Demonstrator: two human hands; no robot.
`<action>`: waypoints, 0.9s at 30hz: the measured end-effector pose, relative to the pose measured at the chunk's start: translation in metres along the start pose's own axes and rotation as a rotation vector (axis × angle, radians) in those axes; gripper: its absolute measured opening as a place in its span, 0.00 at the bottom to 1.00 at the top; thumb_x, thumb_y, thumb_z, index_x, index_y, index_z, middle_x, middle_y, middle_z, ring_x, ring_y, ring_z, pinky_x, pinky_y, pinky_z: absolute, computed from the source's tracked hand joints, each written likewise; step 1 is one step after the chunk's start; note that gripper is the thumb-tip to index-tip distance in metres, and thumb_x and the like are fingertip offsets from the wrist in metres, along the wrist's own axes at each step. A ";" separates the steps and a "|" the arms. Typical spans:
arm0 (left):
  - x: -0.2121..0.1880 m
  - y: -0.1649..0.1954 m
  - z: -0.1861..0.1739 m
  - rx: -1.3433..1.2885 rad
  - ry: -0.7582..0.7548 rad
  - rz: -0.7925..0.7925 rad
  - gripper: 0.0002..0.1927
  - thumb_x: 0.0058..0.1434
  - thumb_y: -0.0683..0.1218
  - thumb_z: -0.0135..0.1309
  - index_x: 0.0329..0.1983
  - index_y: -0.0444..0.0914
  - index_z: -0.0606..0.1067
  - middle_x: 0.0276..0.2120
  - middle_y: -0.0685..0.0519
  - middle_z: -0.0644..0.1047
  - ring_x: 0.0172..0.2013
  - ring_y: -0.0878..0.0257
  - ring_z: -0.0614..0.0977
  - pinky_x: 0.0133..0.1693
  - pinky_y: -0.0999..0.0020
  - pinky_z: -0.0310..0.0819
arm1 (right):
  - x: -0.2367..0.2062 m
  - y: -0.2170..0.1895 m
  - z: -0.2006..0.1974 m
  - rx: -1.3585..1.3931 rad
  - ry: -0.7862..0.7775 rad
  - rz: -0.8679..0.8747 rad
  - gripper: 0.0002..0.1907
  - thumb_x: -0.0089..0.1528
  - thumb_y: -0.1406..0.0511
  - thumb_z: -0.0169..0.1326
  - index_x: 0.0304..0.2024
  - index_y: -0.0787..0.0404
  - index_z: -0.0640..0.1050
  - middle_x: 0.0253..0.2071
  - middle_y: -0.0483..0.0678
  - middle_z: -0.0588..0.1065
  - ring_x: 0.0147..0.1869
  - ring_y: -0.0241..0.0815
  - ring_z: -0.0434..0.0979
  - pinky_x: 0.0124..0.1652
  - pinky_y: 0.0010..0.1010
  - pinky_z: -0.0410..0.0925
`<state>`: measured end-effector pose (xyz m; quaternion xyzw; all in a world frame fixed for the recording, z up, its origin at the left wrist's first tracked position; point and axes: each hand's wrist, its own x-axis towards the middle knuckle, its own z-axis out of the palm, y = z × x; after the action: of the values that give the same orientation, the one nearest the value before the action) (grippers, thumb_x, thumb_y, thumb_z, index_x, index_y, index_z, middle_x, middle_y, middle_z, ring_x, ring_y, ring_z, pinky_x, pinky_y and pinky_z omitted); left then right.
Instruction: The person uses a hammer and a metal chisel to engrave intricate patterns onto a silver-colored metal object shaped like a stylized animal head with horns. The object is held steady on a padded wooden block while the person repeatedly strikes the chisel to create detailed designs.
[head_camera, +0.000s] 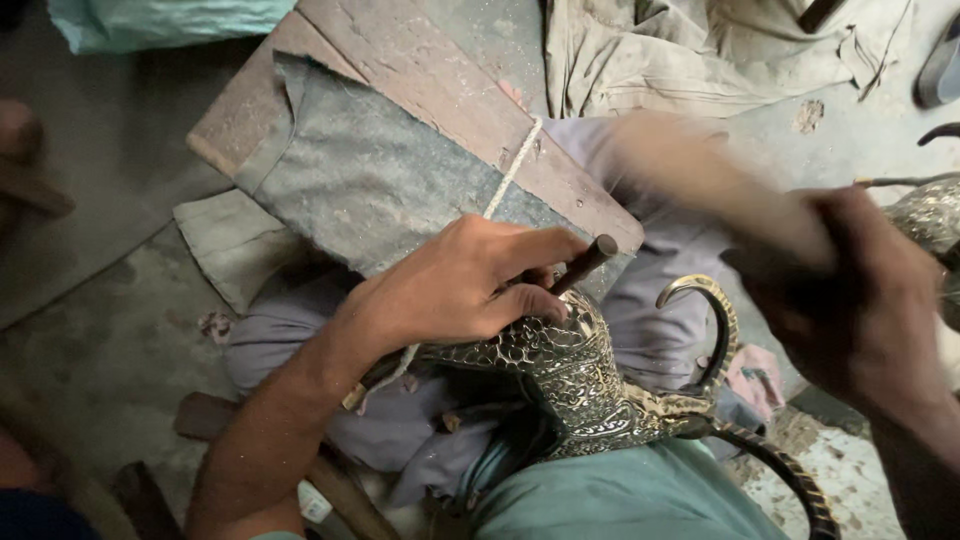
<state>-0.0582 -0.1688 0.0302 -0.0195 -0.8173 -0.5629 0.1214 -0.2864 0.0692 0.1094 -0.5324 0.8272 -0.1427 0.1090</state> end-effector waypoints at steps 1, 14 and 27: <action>0.000 -0.001 0.000 0.021 0.018 0.036 0.22 0.63 0.49 0.62 0.58 0.38 0.74 0.37 0.48 0.83 0.34 0.56 0.86 0.36 0.62 0.79 | 0.000 -0.001 0.000 0.280 -0.035 0.047 0.18 0.57 0.68 0.62 0.48 0.67 0.77 0.40 0.53 0.80 0.40 0.47 0.82 0.41 0.32 0.75; 0.000 -0.006 0.004 0.041 -0.051 -0.023 0.22 0.66 0.56 0.59 0.56 0.40 0.72 0.29 0.53 0.81 0.29 0.62 0.84 0.32 0.62 0.76 | -0.004 -0.011 -0.006 -0.045 -0.063 0.087 0.25 0.56 0.71 0.62 0.55 0.69 0.72 0.40 0.61 0.79 0.39 0.50 0.82 0.38 0.37 0.75; -0.003 -0.010 0.003 0.023 -0.040 0.027 0.19 0.65 0.51 0.61 0.56 0.40 0.75 0.35 0.50 0.82 0.34 0.58 0.87 0.37 0.63 0.80 | 0.003 -0.035 -0.014 -0.268 -0.336 0.333 0.23 0.59 0.61 0.65 0.53 0.59 0.74 0.32 0.52 0.81 0.31 0.43 0.82 0.32 0.33 0.74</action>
<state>-0.0571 -0.1691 0.0189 -0.0401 -0.8256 -0.5514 0.1129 -0.2627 0.0548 0.1341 -0.4151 0.8851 0.0785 0.1952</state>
